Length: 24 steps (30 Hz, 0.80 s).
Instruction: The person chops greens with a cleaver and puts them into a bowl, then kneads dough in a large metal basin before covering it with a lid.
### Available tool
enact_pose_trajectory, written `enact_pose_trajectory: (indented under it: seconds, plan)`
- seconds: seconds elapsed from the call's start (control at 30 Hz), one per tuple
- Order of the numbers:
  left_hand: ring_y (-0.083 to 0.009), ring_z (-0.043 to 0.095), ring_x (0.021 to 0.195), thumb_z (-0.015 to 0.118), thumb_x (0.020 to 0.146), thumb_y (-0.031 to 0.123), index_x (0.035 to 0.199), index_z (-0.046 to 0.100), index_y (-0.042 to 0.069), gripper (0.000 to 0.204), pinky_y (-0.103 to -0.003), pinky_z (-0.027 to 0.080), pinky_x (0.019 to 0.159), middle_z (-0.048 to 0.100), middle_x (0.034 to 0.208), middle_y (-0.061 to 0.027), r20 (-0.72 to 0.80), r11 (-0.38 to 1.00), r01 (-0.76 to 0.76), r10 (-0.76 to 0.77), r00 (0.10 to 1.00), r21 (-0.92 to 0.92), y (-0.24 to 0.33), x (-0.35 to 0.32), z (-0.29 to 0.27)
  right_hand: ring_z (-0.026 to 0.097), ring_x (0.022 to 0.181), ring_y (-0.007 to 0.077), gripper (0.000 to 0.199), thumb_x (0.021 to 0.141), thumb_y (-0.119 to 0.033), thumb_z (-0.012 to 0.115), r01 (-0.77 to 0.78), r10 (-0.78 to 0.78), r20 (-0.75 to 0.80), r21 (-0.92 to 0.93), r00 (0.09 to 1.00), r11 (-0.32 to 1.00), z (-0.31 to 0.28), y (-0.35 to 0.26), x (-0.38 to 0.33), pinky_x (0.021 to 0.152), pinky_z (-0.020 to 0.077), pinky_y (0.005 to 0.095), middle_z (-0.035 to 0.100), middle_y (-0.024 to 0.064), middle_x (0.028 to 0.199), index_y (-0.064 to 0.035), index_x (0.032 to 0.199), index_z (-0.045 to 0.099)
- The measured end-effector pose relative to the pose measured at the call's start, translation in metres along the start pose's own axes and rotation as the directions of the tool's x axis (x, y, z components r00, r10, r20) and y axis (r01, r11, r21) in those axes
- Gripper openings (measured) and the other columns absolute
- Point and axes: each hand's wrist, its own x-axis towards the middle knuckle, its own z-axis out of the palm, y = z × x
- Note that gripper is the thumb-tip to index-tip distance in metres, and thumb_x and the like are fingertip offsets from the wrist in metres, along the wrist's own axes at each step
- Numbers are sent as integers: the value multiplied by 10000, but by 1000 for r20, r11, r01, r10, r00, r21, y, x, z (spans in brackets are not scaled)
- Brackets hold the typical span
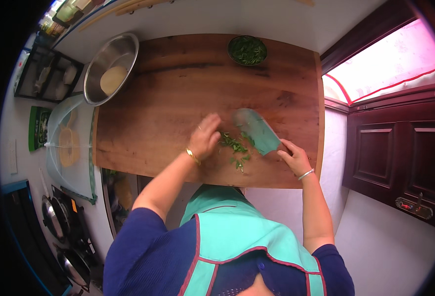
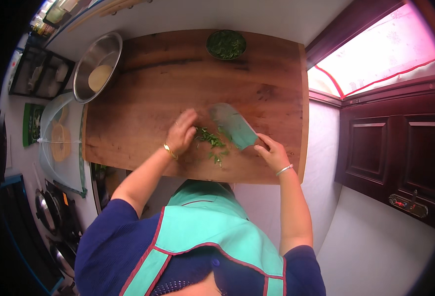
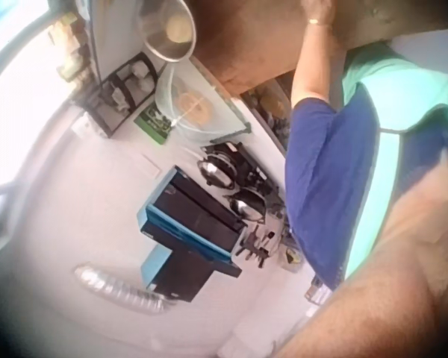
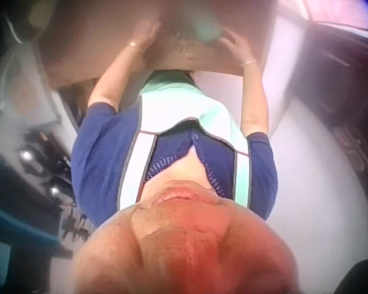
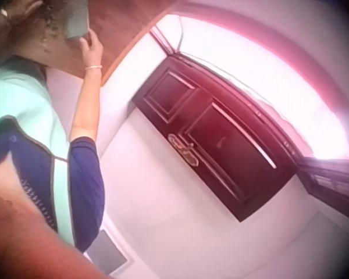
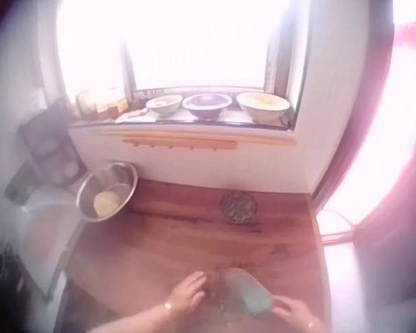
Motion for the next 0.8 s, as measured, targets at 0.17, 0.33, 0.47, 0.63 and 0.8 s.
enact_pose_trajectory:
  seconds: [0.17, 0.33, 0.47, 0.63, 0.8]
  plan:
    - [-356, 380, 1312, 491, 944, 342, 1392, 389, 66, 536, -419, 322, 1079, 389, 1433, -175, -98, 968, 139, -121, 988, 209, -96, 102, -6, 560, 690, 75, 398, 847, -84, 645, -194, 260, -120, 395, 958, 898, 0, 24, -2, 672, 473, 237, 621, 29, 916, -4, 1229, 569]
    - [-358, 291, 1365, 502, 921, 435, 1400, 363, 32, 641, -432, 277, 1107, 319, 1474, -192, -2, 954, 115, -119, 993, 276, -156, 198, -10, 580, 723, 99, 420, 862, -66, 619, -136, 265, -182, 519, 947, 844, 9, 48, -5, 672, 486, 242, 619, 56, 1007, 56, 1254, 527]
    - [-352, 227, 1398, 491, 887, 559, 1404, 345, 1, 775, -448, 225, 1131, 257, 1505, -199, 175, 883, -37, -52, 983, 468, -150, 197, 4, 592, 731, 109, 462, 868, -56, 608, -131, 296, -223, 549, 929, 825, 13, 55, -13, 678, 494, 241, 617, 68, 1015, 80, 1290, 480]
    - [-356, 191, 1412, 499, 881, 564, 1426, 298, 0, 810, -447, 177, 1150, 241, 1511, -198, 342, 923, -291, 196, 919, 251, -75, 105, 13, 585, 696, 104, 453, 874, -71, 605, -187, 340, -221, 516, 914, 836, 14, 60, -21, 659, 488, 237, 619, 59, 972, 77, 1286, 485]
    - [-342, 191, 1416, 481, 869, 606, 1435, 290, 8, 845, -451, 182, 1150, 245, 1512, -192, 495, 936, -329, 226, 839, 129, -2, 23, 14, 564, 669, 96, 467, 896, -98, 593, -138, 299, -206, 560, 932, 817, 14, 76, -33, 639, 477, 236, 608, 43, 893, 56, 1316, 460]
